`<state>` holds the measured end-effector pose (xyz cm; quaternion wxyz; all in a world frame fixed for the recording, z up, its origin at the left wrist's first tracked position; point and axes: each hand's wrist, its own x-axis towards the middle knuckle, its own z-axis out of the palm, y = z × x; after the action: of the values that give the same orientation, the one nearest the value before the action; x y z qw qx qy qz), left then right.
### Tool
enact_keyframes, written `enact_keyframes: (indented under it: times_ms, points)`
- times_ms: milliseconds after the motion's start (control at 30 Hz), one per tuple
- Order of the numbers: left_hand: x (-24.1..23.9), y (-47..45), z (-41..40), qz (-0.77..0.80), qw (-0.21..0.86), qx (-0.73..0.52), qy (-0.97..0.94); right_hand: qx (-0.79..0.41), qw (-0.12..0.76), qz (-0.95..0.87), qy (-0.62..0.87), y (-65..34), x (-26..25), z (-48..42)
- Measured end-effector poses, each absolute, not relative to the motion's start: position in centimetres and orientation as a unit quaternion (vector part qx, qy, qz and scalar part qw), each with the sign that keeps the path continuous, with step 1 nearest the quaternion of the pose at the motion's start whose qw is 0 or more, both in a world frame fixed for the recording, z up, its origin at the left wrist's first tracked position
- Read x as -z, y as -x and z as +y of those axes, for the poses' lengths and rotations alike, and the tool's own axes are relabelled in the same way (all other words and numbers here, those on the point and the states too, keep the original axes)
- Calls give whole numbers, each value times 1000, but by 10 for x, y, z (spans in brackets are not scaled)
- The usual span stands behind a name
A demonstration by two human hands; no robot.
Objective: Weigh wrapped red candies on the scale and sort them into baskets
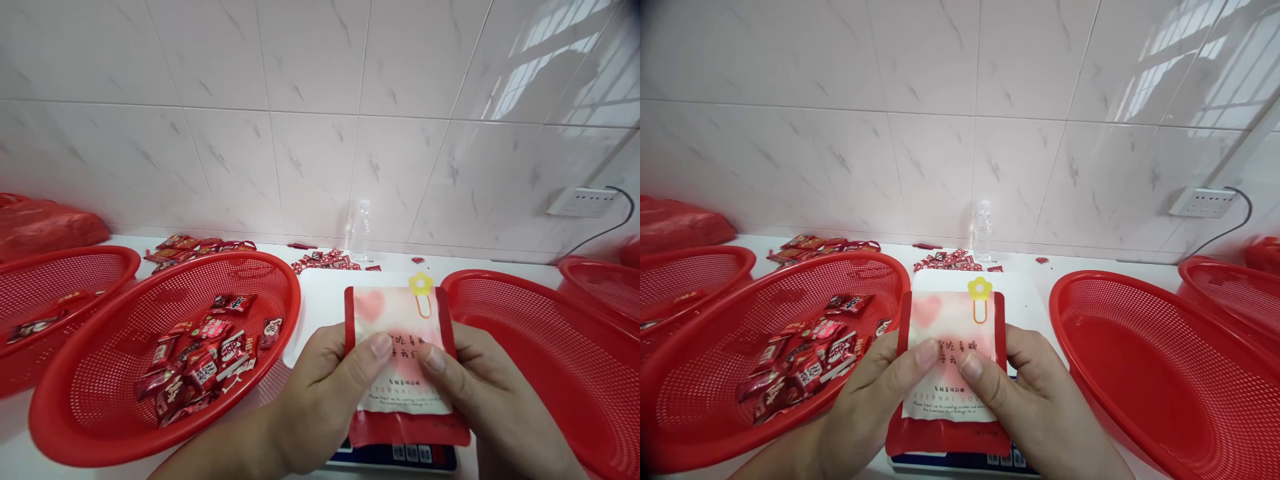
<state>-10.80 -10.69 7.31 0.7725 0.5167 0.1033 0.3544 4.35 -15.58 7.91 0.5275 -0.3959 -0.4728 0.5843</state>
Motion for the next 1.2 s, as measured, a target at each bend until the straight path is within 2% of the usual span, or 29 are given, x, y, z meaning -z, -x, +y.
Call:
enact_keyframes:
  times_ms: [367,600,833,1200]
  points:
    - [-71,108,-106,99,766,-359,-523,-603,528,-465,377,-42,-75,-156]
    - [-74,112,-104,120,724,-340,-588,-483,530,-578,390,-45,-72,-152]
    - [-70,112,-104,121,703,-338,-614,-466,498,-618,391,-51,-69,-152]
    - [-73,109,-103,98,728,-378,-564,-573,515,-493,405,-48,-71,-156]
